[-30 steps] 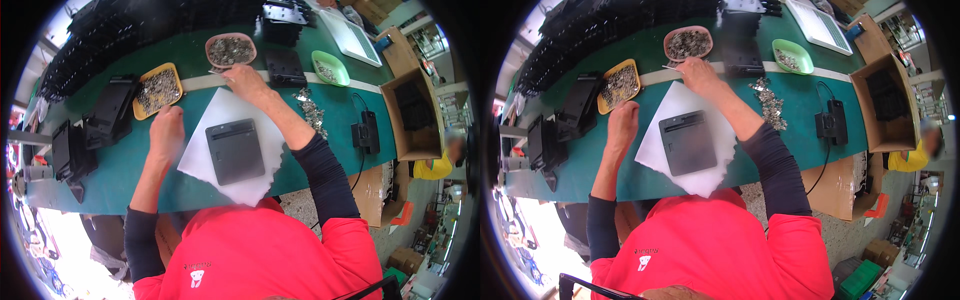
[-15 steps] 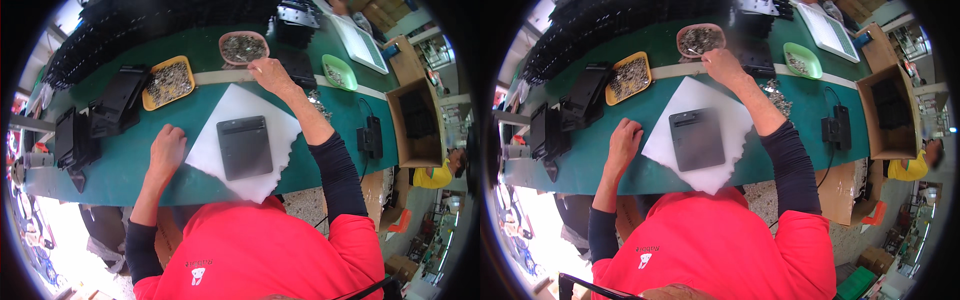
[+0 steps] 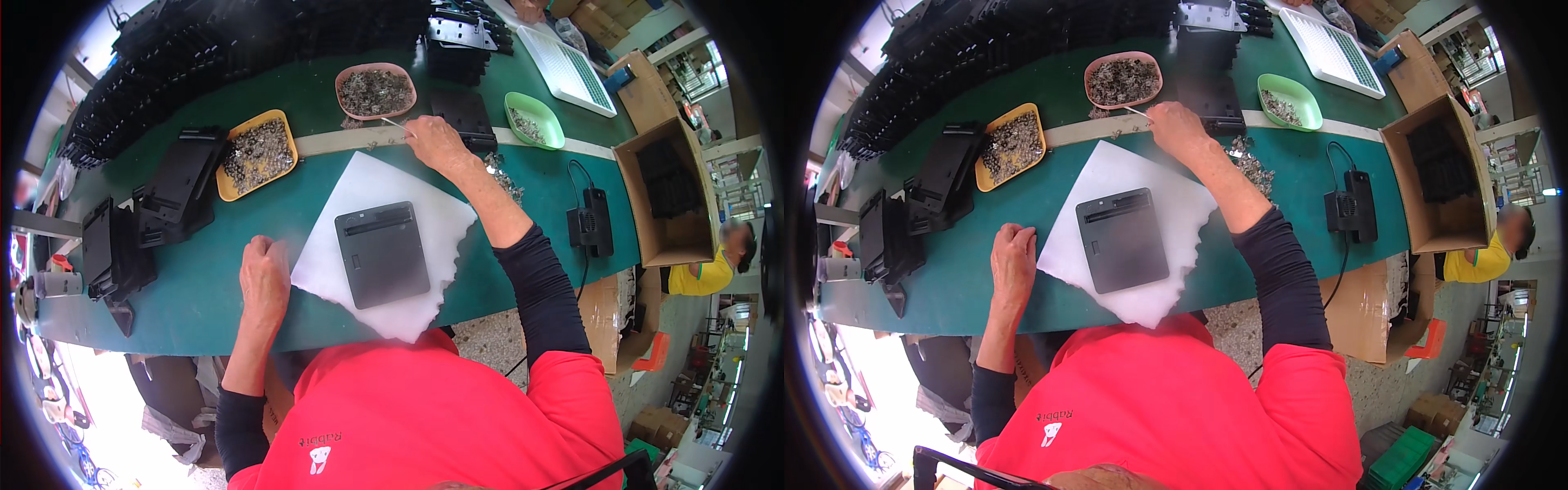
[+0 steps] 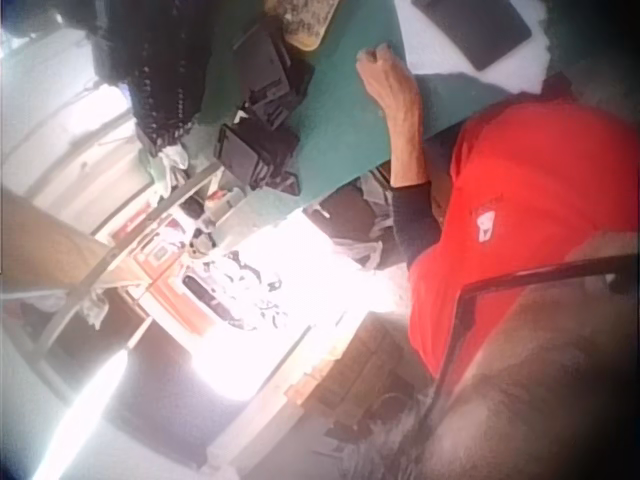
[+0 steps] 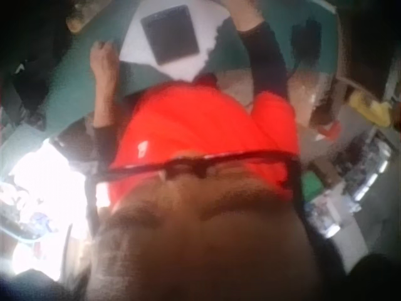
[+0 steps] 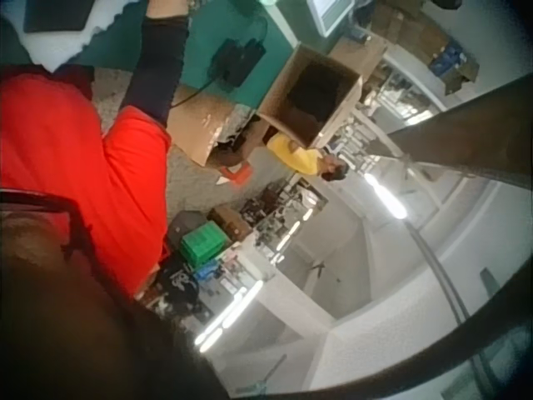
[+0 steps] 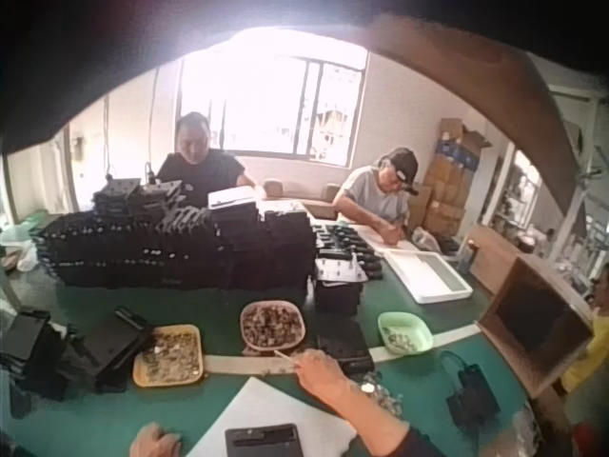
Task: The person assembles a black electronic device by inserting screws into its casing using a screwdriver. They repeatedly pick up screws from a tray, align them with the device, and tighten them while working at a green table.
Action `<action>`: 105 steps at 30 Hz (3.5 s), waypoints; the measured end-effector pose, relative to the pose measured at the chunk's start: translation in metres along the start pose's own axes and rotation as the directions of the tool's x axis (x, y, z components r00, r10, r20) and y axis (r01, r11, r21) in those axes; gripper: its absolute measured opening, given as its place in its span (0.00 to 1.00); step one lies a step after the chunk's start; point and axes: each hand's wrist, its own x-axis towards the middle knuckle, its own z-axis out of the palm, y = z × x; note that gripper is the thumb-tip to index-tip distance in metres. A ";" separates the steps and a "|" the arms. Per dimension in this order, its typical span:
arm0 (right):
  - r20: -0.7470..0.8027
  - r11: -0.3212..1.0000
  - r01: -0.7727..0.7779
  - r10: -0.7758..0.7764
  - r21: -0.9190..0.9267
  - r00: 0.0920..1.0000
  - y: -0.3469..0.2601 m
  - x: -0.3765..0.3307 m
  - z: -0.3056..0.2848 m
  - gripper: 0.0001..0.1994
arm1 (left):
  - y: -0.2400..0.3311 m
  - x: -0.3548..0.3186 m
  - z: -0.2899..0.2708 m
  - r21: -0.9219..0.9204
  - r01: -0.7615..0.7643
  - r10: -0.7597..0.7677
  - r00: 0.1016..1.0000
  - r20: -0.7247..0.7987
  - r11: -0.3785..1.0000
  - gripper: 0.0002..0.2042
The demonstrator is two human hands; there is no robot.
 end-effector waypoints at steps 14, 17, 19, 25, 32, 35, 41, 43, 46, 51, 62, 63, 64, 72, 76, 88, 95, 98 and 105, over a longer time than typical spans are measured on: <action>0.111 0.853 0.436 -0.422 -0.285 0.900 -0.064 0.067 0.020 0.07 | 0.011 0.001 -0.003 0.096 -0.006 0.000 0.998 0.065 0.995 0.03; 0.247 0.812 0.448 -0.378 -0.375 0.892 -0.078 0.078 0.018 0.07 | 0.006 -0.002 -0.002 0.111 -0.035 0.030 0.999 0.042 0.993 0.08; 0.293 0.783 0.464 -0.368 -0.414 0.882 -0.086 0.079 0.012 0.08 | 0.004 -0.004 0.000 0.104 -0.036 0.033 0.999 0.033 0.994 0.09; 0.167 0.868 0.404 -0.370 -0.287 0.914 -0.069 0.078 0.015 0.07 | 0.002 0.000 0.004 0.043 -0.030 0.031 0.999 -0.028 0.999 0.05; 0.370 0.987 0.162 -0.143 -0.022 0.918 -0.044 0.021 -0.031 0.08 | 0.015 0.004 -0.004 -0.267 0.091 -0.100 0.995 -0.020 0.959 0.13; 0.321 0.998 0.061 -0.065 0.020 0.945 -0.035 0.008 -0.037 0.08 | 0.021 0.006 -0.001 -0.336 0.064 -0.075 0.997 -0.019 0.940 0.10; 0.256 0.955 -0.031 -0.048 0.296 0.966 -0.037 -0.016 -0.056 0.10 | 0.038 0.008 0.006 -0.804 0.427 -0.290 0.899 0.328 0.414 0.07; 0.152 0.993 0.056 -0.072 0.108 0.986 -0.028 -0.027 -0.042 0.10 | 0.043 0.011 0.004 -0.789 0.413 -0.272 0.908 0.319 0.454 0.06; 0.183 0.995 0.015 0.003 -0.095 0.983 -0.029 -0.044 -0.038 0.11 | 0.056 0.007 0.000 -0.759 0.418 -0.259 0.908 0.330 0.500 0.07; 0.279 0.998 -0.059 0.060 -0.010 0.958 -0.031 -0.062 -0.058 0.12 | 0.062 0.000 0.002 -0.754 0.456 -0.274 0.890 0.366 0.473 0.07; 0.040 0.978 0.181 -0.186 0.107 0.982 -0.014 -0.078 -0.018 0.08 | 0.064 0.004 0.004 -0.877 0.470 -0.303 0.853 0.424 0.097 0.10; 0.015 0.977 0.187 -0.189 0.107 0.982 -0.018 -0.081 -0.015 0.08 | 0.063 0.004 0.004 -0.882 0.471 -0.308 0.843 0.442 0.023 0.10; -0.009 0.976 0.191 -0.192 0.107 0.981 -0.021 -0.085 -0.016 0.07 | 0.061 0.003 0.006 -0.878 0.477 -0.285 0.838 0.465 -0.029 0.11; 0.186 0.812 -0.183 0.094 0.554 0.978 -0.048 -0.094 -0.035 0.08 | 0.057 0.000 0.011 -0.839 0.458 -0.174 0.838 0.518 -0.293 0.11; 0.193 0.803 -0.136 0.027 0.580 0.981 -0.054 -0.096 -0.035 0.08 | 0.059 0.000 0.010 -0.879 0.461 -0.210 0.854 0.477 -0.121 0.09; -0.051 0.967 0.034 -0.022 0.254 0.998 -0.047 -0.094 -0.017 0.11 | 0.105 -0.036 0.014 -0.546 0.002 -0.088 0.987 -0.131 0.838 0.06; 0.174 0.819 -0.255 0.191 0.514 0.966 -0.054 -0.134 -0.020 0.10 | 0.089 -0.002 0.019 -0.738 0.213 -0.289 0.957 0.026 0.641 0.05; 0.294 0.768 -0.290 0.138 0.572 0.946 -0.060 -0.152 -0.024 0.08 | 0.076 0.016 0.030 -0.681 0.094 -0.168 0.985 -0.043 0.727 0.06; 0.338 0.661 -0.335 0.130 0.671 0.932 -0.076 -0.172 -0.033 0.07 | 0.045 0.054 0.042 -0.796 -0.007 0.095 0.993 0.063 0.605 0.07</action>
